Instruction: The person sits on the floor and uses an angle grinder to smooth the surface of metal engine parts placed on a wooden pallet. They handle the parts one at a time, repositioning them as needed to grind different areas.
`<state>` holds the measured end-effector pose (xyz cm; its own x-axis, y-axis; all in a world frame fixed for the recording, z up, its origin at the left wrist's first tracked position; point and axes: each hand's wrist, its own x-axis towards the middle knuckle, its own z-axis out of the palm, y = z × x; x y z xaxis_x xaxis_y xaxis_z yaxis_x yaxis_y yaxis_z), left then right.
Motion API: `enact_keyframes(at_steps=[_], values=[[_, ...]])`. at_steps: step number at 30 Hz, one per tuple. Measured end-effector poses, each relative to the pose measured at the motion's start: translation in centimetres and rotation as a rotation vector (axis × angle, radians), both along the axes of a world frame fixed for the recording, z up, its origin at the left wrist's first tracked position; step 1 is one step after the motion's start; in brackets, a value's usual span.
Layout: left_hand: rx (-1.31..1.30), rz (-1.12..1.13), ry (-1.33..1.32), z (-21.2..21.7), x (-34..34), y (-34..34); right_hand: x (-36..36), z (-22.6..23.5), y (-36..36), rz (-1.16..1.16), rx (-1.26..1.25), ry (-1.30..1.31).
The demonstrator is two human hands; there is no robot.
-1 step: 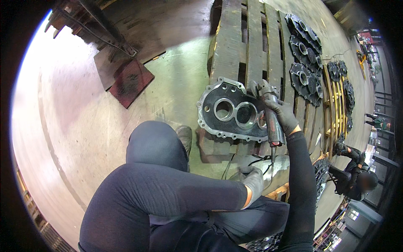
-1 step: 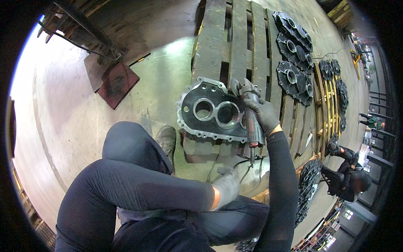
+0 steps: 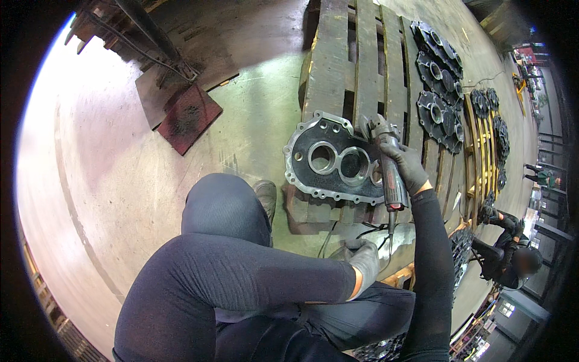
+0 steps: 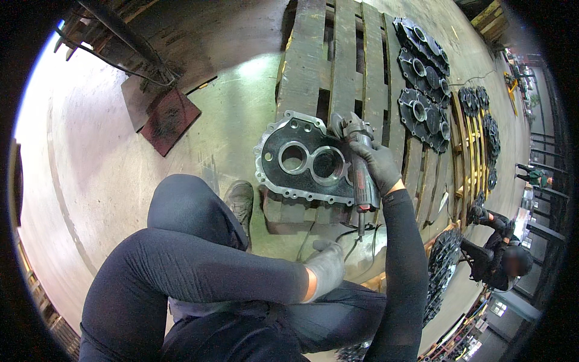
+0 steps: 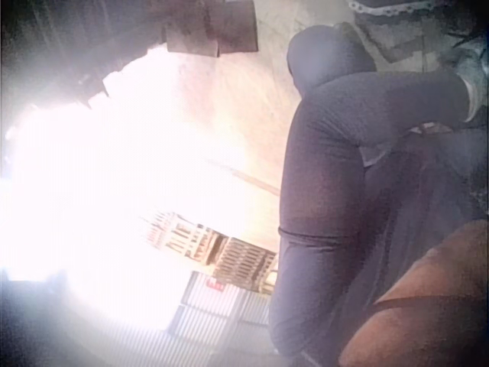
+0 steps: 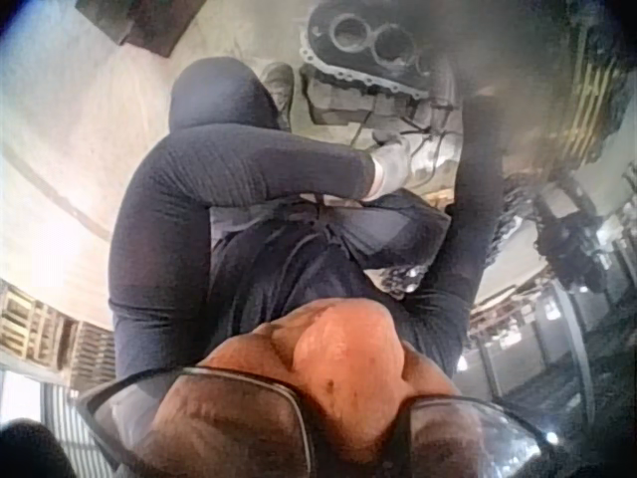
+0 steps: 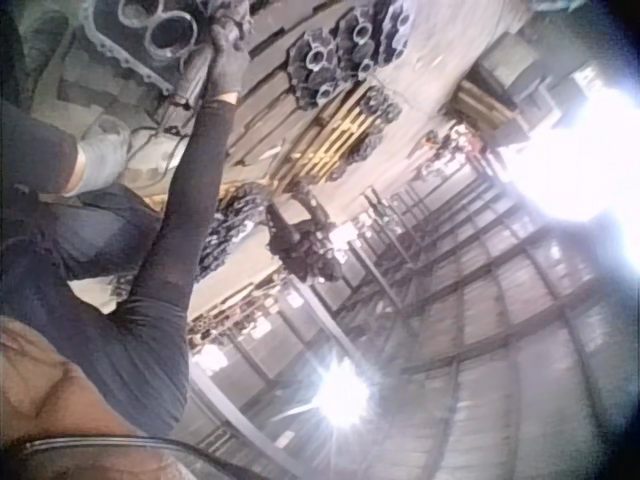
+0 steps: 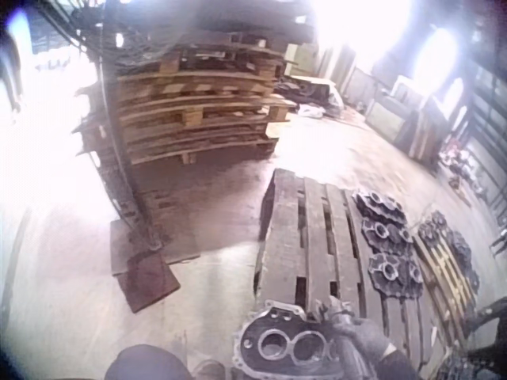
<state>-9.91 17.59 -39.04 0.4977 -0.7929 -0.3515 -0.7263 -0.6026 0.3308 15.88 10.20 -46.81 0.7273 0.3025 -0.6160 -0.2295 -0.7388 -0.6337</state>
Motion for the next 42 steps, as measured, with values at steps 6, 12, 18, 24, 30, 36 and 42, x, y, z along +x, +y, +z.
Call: enact_keyframes(at_steps=[6, 12, 18, 24, 30, 36, 42], values=[[-0.036, 0.045, -0.059, 0.0, -0.2, 0.6, -0.5, -0.1, 1.7, 0.001, 0.053, 0.025], [-0.098, 0.077, 0.035, 0.0, -0.4, 1.4, -2.9, 1.1, 5.1, -0.083, 0.125, 0.15], [-0.056, 0.135, -0.083, 0.5, -1.3, 1.8, -1.1, 0.1, 6.5, 0.157, 0.013, 0.005], [-0.046, 0.041, -0.06, 1.7, -0.7, 3.9, -1.1, -0.1, 9.1, 0.3, -0.029, -0.085], [-0.053, -0.033, -0.032, 3.1, 0.1, 6.3, -2.5, 1.8, 13.3, 0.383, -0.059, -0.096], [-0.104, 0.117, -0.071, 0.8, -1.3, 4.2, -4.3, 2.8, 15.6, 0.401, -0.05, 0.019], [0.398, 0.04, 0.071, 2.6, -0.7, -2.2, -4.8, 1.7, 15.1, 0.533, -0.101, -0.003]])
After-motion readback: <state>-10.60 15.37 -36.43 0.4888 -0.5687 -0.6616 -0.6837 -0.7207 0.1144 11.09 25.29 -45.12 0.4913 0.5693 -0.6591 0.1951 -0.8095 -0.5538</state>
